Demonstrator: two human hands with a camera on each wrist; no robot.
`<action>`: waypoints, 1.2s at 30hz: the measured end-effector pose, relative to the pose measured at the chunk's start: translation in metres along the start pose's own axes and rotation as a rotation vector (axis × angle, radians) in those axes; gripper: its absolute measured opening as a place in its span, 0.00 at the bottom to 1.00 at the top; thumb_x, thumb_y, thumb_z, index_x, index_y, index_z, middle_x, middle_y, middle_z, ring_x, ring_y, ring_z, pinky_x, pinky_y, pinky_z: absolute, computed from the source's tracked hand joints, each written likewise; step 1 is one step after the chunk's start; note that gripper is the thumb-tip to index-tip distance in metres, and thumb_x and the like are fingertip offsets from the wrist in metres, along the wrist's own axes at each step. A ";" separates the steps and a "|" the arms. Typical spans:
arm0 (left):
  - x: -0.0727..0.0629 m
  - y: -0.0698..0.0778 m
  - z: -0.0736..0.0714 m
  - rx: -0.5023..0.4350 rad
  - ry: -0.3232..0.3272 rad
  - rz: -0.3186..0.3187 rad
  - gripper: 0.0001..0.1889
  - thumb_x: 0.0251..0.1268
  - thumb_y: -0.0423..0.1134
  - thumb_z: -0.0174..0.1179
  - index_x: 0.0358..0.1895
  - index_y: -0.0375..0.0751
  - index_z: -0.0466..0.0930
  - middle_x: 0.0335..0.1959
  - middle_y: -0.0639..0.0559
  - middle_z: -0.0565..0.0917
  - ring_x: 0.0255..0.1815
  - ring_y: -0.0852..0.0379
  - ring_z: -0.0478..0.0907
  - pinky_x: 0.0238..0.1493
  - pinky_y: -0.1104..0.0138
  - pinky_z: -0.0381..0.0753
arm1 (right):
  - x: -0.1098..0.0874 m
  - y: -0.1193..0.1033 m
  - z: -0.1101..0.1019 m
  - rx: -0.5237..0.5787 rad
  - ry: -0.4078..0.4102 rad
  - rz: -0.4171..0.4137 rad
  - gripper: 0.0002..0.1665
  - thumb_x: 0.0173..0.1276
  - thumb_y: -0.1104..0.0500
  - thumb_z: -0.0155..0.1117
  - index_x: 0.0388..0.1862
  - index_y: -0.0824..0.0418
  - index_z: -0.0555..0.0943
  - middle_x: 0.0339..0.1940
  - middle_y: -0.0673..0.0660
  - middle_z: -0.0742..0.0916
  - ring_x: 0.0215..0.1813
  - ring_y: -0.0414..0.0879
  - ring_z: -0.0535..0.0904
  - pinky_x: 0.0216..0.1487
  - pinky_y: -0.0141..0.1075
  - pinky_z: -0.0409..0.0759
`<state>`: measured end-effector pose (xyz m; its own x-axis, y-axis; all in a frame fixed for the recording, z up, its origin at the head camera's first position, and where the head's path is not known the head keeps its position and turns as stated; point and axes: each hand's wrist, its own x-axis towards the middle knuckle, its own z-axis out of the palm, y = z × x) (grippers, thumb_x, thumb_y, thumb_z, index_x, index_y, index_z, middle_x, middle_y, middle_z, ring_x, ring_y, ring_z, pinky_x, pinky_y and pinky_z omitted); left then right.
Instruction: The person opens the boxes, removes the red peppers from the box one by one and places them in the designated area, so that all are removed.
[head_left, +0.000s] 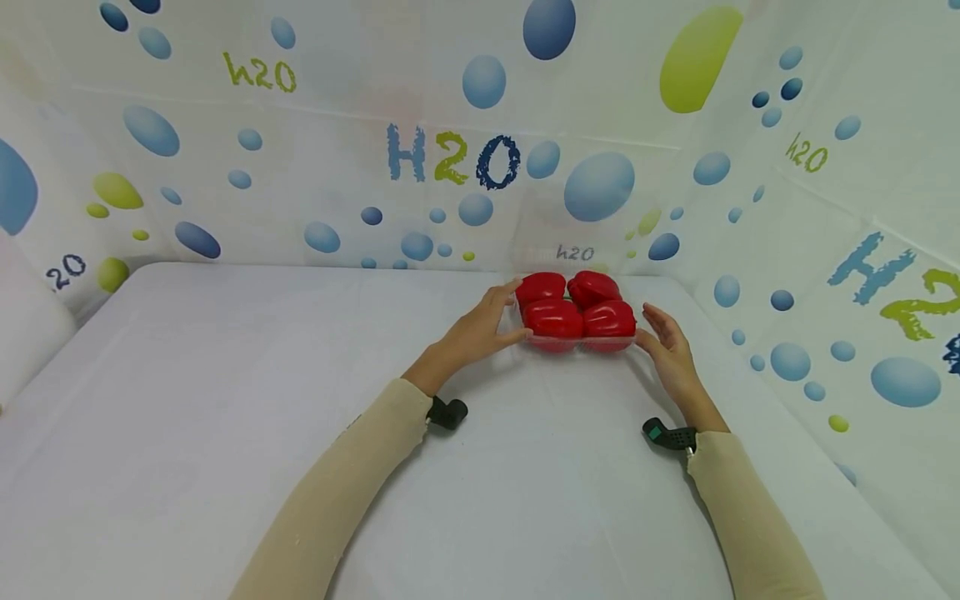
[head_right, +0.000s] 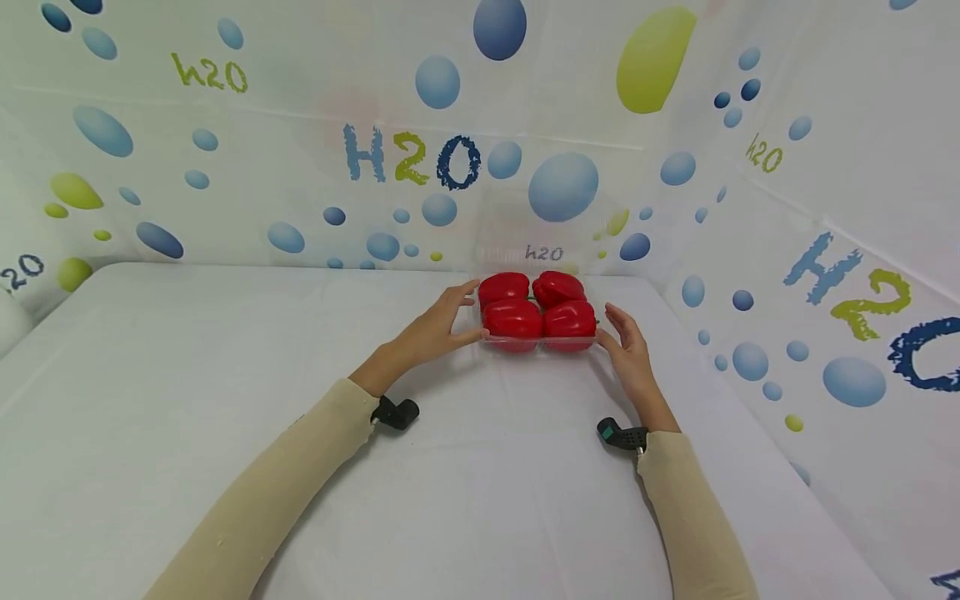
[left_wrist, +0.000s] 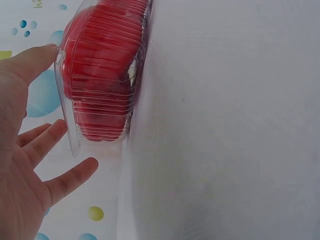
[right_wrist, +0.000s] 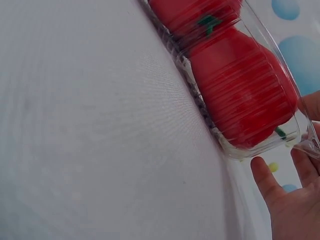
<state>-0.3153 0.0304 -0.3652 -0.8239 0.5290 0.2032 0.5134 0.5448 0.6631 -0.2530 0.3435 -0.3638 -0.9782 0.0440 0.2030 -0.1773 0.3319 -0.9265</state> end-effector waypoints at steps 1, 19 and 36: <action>0.000 0.001 0.000 0.004 -0.001 0.000 0.47 0.64 0.54 0.63 0.78 0.52 0.43 0.71 0.46 0.62 0.70 0.49 0.65 0.63 0.51 0.74 | 0.000 0.001 -0.001 -0.001 -0.003 0.002 0.36 0.77 0.61 0.50 0.77 0.68 0.50 0.78 0.67 0.56 0.79 0.61 0.48 0.59 0.21 0.71; -0.005 0.011 0.003 0.059 0.004 0.008 0.39 0.66 0.54 0.61 0.75 0.48 0.54 0.73 0.47 0.61 0.72 0.49 0.61 0.68 0.49 0.68 | 0.007 0.021 -0.015 0.001 -0.022 0.015 0.36 0.78 0.59 0.50 0.78 0.63 0.50 0.79 0.63 0.55 0.79 0.60 0.48 0.60 0.27 0.72; -0.004 0.011 0.006 0.074 0.026 0.059 0.34 0.67 0.50 0.61 0.72 0.47 0.60 0.70 0.47 0.65 0.69 0.50 0.64 0.66 0.55 0.71 | 0.009 0.031 -0.017 -0.028 -0.026 0.007 0.37 0.78 0.52 0.50 0.79 0.59 0.52 0.80 0.58 0.57 0.79 0.55 0.50 0.61 0.25 0.71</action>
<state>-0.3049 0.0383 -0.3628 -0.7970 0.5454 0.2595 0.5769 0.5600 0.5947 -0.2656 0.3706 -0.3851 -0.9819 0.0219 0.1881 -0.1679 0.3581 -0.9184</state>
